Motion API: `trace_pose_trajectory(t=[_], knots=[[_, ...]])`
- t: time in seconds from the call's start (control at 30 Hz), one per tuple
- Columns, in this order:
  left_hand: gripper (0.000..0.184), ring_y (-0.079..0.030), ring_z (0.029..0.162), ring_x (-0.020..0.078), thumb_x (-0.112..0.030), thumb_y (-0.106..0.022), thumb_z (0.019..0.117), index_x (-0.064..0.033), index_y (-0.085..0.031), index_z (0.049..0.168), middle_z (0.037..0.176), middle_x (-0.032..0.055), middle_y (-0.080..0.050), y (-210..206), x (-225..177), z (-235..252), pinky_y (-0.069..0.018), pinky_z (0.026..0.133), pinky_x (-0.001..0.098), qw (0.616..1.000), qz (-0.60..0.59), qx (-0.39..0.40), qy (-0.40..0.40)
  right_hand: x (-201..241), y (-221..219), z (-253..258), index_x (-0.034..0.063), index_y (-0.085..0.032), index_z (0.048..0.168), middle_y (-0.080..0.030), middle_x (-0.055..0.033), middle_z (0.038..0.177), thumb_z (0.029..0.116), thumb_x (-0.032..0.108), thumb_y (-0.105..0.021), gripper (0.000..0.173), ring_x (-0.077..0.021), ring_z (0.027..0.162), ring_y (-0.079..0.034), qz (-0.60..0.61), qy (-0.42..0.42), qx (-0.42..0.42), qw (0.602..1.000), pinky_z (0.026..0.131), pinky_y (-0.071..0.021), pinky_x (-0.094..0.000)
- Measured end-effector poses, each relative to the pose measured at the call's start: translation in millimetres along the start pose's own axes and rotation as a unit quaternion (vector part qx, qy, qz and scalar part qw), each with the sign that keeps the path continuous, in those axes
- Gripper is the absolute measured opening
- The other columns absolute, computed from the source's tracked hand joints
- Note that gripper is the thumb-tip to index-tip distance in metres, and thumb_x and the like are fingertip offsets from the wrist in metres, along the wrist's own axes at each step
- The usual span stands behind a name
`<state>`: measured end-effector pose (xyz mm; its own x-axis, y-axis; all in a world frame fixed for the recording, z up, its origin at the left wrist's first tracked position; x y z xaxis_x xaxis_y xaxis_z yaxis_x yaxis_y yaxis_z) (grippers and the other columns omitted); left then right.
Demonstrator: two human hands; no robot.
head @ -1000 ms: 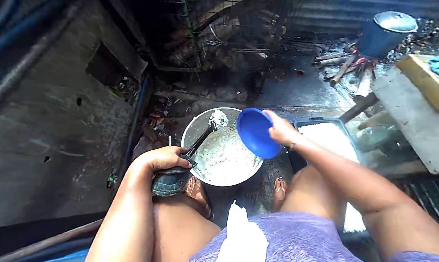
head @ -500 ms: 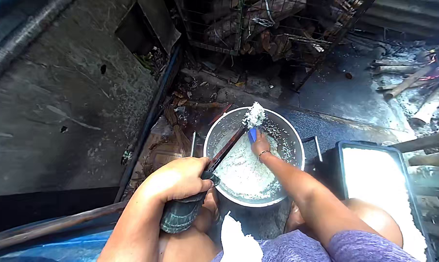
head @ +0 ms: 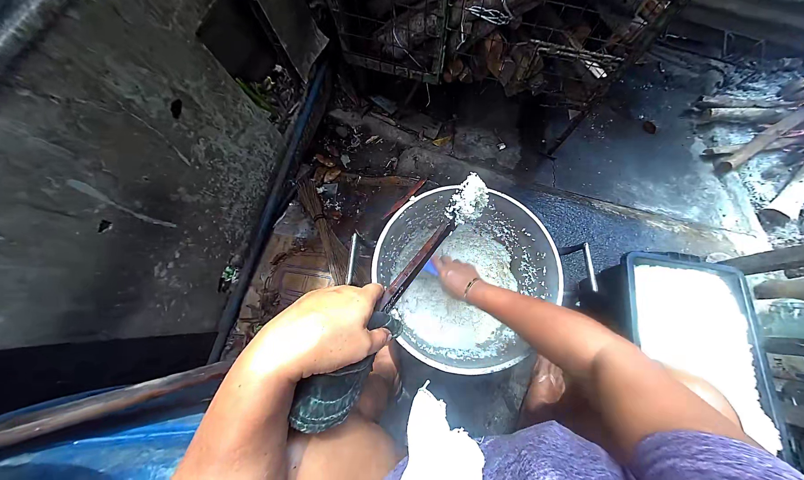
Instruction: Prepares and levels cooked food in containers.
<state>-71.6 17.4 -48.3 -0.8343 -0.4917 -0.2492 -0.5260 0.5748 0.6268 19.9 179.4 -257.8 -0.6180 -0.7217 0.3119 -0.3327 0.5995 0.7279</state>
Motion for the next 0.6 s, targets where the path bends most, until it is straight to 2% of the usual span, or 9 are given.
trace_pose_trajectory(t=[0.07,0.13,0.2,0.27,0.37,0.5,0.6], knots=[[0.039,-0.065,0.091,0.0197,-0.053,-0.064,0.0961,-0.0224,-0.061,0.12,0.093,0.0001,-0.067,-2,2,0,-0.0525,0.08,0.048,1.0,0.005,-0.004,0.003,-40,28,1,0.0069,-0.033,0.16,-0.054,-0.0293,0.144,0.0959,0.009,-0.063,0.071,-0.0511,0.114,-0.065,0.05,-0.092,-0.052,0.993,0.09,-0.053,-0.0704],[0.038,-0.065,0.09,0.0193,-0.053,-0.064,0.0958,-0.0231,-0.061,0.119,0.092,-0.0004,-0.066,-2,3,1,-0.0523,0.079,0.0477,1.0,0.009,-0.007,0.006,-84,35,5,0.0051,-0.037,0.157,-0.06,-0.0284,0.138,0.0929,0.013,-0.065,0.07,-0.0484,0.121,-0.063,0.087,-0.189,-0.045,0.977,0.096,-0.051,-0.07],[0.038,-0.065,0.091,0.0197,-0.053,-0.064,0.0959,-0.023,-0.061,0.12,0.093,0.0002,-0.067,-1,3,2,-0.0524,0.081,0.0479,1.0,0.011,-0.005,0.011,-126,15,17,0.0035,-0.045,0.151,-0.063,-0.0267,0.136,0.0949,0.018,-0.061,0.06,-0.0446,0.127,-0.061,0.117,-0.24,-0.025,0.964,0.101,-0.0494,-0.0666],[0.039,-0.066,0.092,0.019,-0.054,-0.064,0.0958,-0.0234,-0.061,0.12,0.092,-0.0004,-0.067,-2,2,3,-0.0526,0.081,0.0479,1.0,0.015,-0.005,0.01,-153,-17,26,0.0052,-0.052,0.148,-0.062,-0.025,0.138,0.0972,0.018,-0.058,0.052,-0.0417,0.131,-0.059,0.179,-0.262,-0.028,0.948,0.106,-0.047,-0.0656],[0.038,-0.065,0.088,0.0188,-0.055,-0.063,0.0954,-0.0232,-0.062,0.118,0.089,-0.0012,-0.066,-3,0,3,-0.0527,0.079,0.047,1.0,0.025,-0.011,0.005,-164,-35,31,0.0095,-0.056,0.146,-0.063,-0.0231,0.138,0.0973,0.016,-0.057,0.049,-0.0401,0.131,-0.059,0.249,-0.271,-0.056,0.928,0.106,-0.0463,-0.066],[0.036,-0.065,0.084,0.0174,-0.054,-0.063,0.0957,-0.0234,-0.061,0.114,0.086,-0.0025,-0.064,-2,-4,3,-0.0522,0.076,0.0457,1.0,0.028,-0.01,0.006,-173,-42,40,0.0055,-0.063,0.135,-0.067,-0.0262,0.128,0.0972,0.015,-0.056,0.039,-0.044,0.12,-0.064,0.257,-0.247,-0.072,0.932,0.095,-0.0504,-0.0691],[0.036,-0.065,0.083,0.0159,-0.055,-0.062,0.0955,-0.024,-0.062,0.115,0.084,-0.0036,-0.065,-2,-1,4,-0.0524,0.076,0.0443,0.999,0.033,-0.016,0.005,-171,-35,36,0.0045,-0.063,0.137,-0.064,-0.0245,0.135,0.1008,0.014,-0.054,0.038,-0.0408,0.13,-0.058,0.264,-0.26,-0.03,0.928,0.106,-0.0455,-0.0654]])
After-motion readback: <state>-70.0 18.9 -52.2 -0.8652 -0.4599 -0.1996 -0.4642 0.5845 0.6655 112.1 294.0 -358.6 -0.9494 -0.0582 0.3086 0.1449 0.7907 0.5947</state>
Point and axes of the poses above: each hand's wrist, its own z-axis towards the middle knuckle, its own y-axis out of the back of the hand, x = y × z, the point moved 8 cm from there along z, towards the middle knuckle
